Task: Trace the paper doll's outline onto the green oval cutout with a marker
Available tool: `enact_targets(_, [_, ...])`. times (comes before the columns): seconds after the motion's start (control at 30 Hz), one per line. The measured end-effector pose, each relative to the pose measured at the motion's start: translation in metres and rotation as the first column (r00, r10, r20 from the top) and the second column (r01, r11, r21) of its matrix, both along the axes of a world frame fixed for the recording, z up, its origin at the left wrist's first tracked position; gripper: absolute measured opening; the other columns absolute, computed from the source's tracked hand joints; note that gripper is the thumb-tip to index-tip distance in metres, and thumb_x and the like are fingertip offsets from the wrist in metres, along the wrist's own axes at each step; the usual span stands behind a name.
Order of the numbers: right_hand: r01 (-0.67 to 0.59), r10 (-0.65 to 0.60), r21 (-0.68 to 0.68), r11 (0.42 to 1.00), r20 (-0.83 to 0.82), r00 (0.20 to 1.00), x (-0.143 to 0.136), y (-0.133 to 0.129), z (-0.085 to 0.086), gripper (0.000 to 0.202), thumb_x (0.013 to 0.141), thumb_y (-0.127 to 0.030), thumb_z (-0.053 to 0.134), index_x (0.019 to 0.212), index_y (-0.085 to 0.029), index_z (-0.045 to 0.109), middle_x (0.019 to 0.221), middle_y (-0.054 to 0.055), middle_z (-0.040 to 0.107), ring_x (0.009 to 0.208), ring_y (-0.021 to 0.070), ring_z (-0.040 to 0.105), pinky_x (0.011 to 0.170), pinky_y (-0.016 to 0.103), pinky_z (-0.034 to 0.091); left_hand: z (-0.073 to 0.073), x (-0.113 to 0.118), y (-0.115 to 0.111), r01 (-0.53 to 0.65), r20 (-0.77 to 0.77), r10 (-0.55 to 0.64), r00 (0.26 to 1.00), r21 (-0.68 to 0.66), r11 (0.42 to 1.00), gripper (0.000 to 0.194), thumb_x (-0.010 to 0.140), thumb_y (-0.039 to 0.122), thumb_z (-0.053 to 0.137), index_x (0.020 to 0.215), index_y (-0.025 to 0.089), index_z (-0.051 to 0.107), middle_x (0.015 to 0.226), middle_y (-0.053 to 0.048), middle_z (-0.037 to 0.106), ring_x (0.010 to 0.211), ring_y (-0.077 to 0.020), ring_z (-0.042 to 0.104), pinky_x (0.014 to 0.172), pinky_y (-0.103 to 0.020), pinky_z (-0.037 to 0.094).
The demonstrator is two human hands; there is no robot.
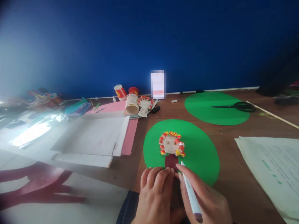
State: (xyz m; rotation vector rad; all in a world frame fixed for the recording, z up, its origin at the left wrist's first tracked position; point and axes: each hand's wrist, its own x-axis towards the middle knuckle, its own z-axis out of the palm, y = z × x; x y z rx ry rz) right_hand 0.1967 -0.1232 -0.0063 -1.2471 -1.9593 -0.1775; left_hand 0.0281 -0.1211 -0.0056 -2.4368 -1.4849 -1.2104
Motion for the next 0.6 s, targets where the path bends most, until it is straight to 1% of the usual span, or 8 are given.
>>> enact_targets(0.07, [0.018, -0.019, -0.034, 0.999, -0.034, 0.999, 0.0001, -0.0004, 0.0002, 0.031, 0.106, -0.023, 0.056, 0.134, -0.019, 0.070, 0.109, 0.004, 0.085, 0.082, 0.0150, 0.083, 0.083, 0.016, 0.063, -0.0007, -0.0003, 0.0000, 0.001, -0.002, -0.001, 1.000, -0.002, 1.000, 0.049, 0.103, 0.059, 0.056, 0.127, 0.017, 0.069, 0.115, 0.000, 0.078, 0.106, -0.0214, 0.068, 0.107, -0.040, 0.040])
enact_targets(0.23, [-0.001, 0.001, -0.006, 1.000, 0.004, 1.000, 0.0010, -0.0001, 0.0008, 0.030, 0.106, -0.020, 0.055, 0.132, -0.018, 0.070, 0.109, 0.004, 0.085, 0.082, 0.0146, 0.083, 0.083, 0.014, 0.062, -0.0012, -0.0001, 0.0000, 0.003, -0.001, -0.003, 1.000, 0.001, 1.000, 0.050, 0.104, 0.058, 0.055, 0.127, 0.016, 0.069, 0.114, -0.001, 0.077, 0.106, -0.0221, 0.068, 0.107, -0.041, 0.040])
enact_targets(0.33, [0.024, -0.024, -0.021, 1.000, -0.022, 0.999, 0.0018, -0.0004, -0.0032, 0.033, 0.105, -0.020, 0.056, 0.136, -0.020, 0.068, 0.111, 0.004, 0.085, 0.084, 0.0144, 0.083, 0.084, 0.014, 0.062, -0.0006, 0.0002, 0.0007, 0.005, 0.016, -0.005, 1.000, 0.006, 1.000, 0.050, 0.105, 0.059, 0.053, 0.125, 0.016, 0.070, 0.113, -0.002, 0.077, 0.105, -0.0221, 0.068, 0.106, -0.041, 0.040])
enact_targets(0.43, [0.015, -0.016, -0.009, 1.000, -0.024, 1.000, 0.0022, -0.0013, -0.0078, 0.033, 0.105, -0.020, 0.056, 0.135, -0.018, 0.069, 0.112, 0.005, 0.085, 0.087, 0.0144, 0.083, 0.085, 0.014, 0.061, -0.0009, -0.0001, 0.0011, 0.017, 0.009, -0.017, 1.000, 0.004, 1.000, 0.051, 0.105, 0.058, 0.052, 0.127, 0.015, 0.070, 0.114, -0.002, 0.078, 0.106, -0.0222, 0.068, 0.106, -0.041, 0.040])
enact_targets(0.6, [0.027, -0.029, -0.037, 0.999, -0.063, 0.998, 0.0019, -0.0012, -0.0059, 0.030, 0.104, -0.024, 0.059, 0.132, -0.021, 0.071, 0.109, 0.002, 0.085, 0.081, 0.0143, 0.083, 0.080, 0.014, 0.062, -0.0033, -0.0002, 0.0000, 0.014, 0.004, -0.014, 1.000, -0.007, 1.000, 0.050, 0.104, 0.058, 0.055, 0.127, 0.016, 0.069, 0.116, -0.002, 0.078, 0.107, -0.0225, 0.068, 0.108, -0.041, 0.039])
